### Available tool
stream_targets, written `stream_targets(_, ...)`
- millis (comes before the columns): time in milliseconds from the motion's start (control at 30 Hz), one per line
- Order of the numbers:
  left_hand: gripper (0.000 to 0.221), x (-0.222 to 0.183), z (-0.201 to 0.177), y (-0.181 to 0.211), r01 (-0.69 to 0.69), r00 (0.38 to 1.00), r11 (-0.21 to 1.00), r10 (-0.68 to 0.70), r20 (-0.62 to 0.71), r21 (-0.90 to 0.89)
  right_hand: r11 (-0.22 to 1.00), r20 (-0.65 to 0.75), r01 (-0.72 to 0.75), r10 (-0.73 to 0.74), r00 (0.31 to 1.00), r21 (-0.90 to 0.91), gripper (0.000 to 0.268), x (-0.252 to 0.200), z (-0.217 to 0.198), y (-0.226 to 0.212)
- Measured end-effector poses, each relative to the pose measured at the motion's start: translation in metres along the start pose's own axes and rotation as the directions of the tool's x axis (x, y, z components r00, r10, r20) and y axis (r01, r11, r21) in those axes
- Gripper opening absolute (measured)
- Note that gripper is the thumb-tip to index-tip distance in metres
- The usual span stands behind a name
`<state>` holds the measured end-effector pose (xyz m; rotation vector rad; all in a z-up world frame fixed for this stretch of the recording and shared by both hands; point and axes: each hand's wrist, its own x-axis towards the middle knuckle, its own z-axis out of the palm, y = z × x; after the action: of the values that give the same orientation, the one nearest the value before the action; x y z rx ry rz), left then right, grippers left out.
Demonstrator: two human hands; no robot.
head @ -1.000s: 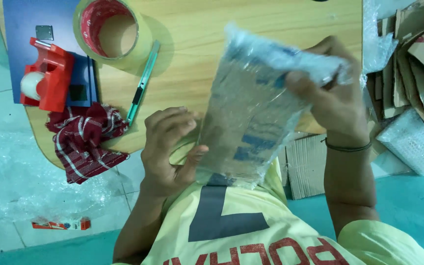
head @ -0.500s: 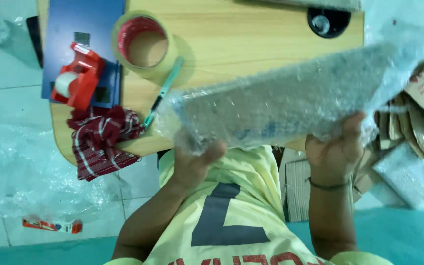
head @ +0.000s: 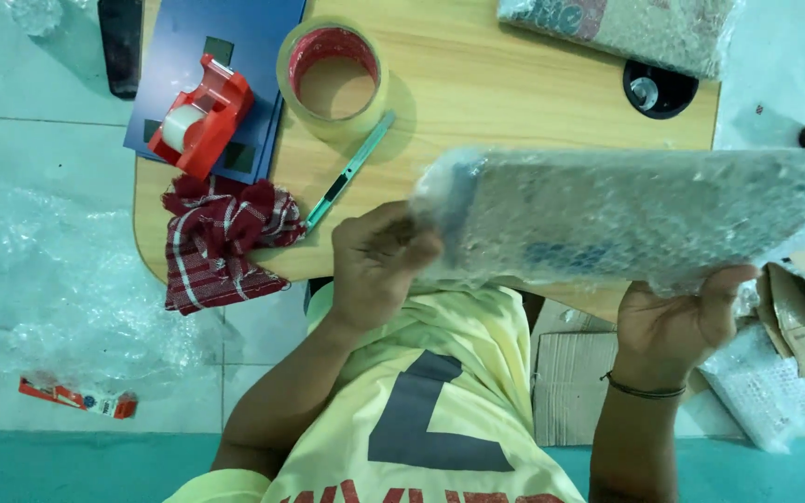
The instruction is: Wrapping a cardboard-backed item in bubble wrap and securing it with adhesive tape.
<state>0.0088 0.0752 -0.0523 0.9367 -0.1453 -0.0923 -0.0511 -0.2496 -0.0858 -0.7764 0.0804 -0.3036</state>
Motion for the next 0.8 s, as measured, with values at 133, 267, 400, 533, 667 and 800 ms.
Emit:
stream_targets(133, 0.008, 0.006, 0.003, 0.008, -0.013, 0.996, 0.988, 0.027, -0.090, 0.153, 0.999, -0.042, 0.027, -0.029, 0.999, -0.030, 0.039, 0.003, 0.000, -0.003)
stream_targets(267, 0.008, 0.010, 0.006, 0.012, -0.052, 0.995, 0.982, 0.066, -0.071, 0.184, 0.999, 0.018, -0.049, 0.050, 0.999, -0.017, 0.040, 0.001, -0.010, -0.007)
stream_targets(400, 0.022, 0.020, -0.003, 0.016, -0.110, 0.982, 0.986, 0.127, -0.140, 0.121, 0.983, 0.140, -0.056, 0.081, 0.987, -0.172, 0.049, 0.017, 0.014, -0.023)
stream_targets(533, 0.011, 0.039, -0.010, 0.050, -0.139, 0.978, 0.931, 0.182, -0.099, 0.336, 0.874, 0.228, -0.192, 0.318, 0.920, -0.446, 0.055, 0.023, -0.021, -0.043)
stream_targets(667, 0.005, 0.060, -0.013, 0.091, -0.243, 0.970, 0.793, 0.192, 0.150, 0.558, 0.683, 0.283, -0.349, 0.633, 0.721, -0.641, 0.090, 0.040, 0.006, -0.056)
stream_targets(800, 0.012, 0.081, -0.001, 0.123, -0.406, 0.903, 0.653, 0.176, 0.393, 0.639, 0.694, 0.492, -0.409, 0.714, 0.498, -0.592, 0.118, 0.060, 0.049, -0.044)
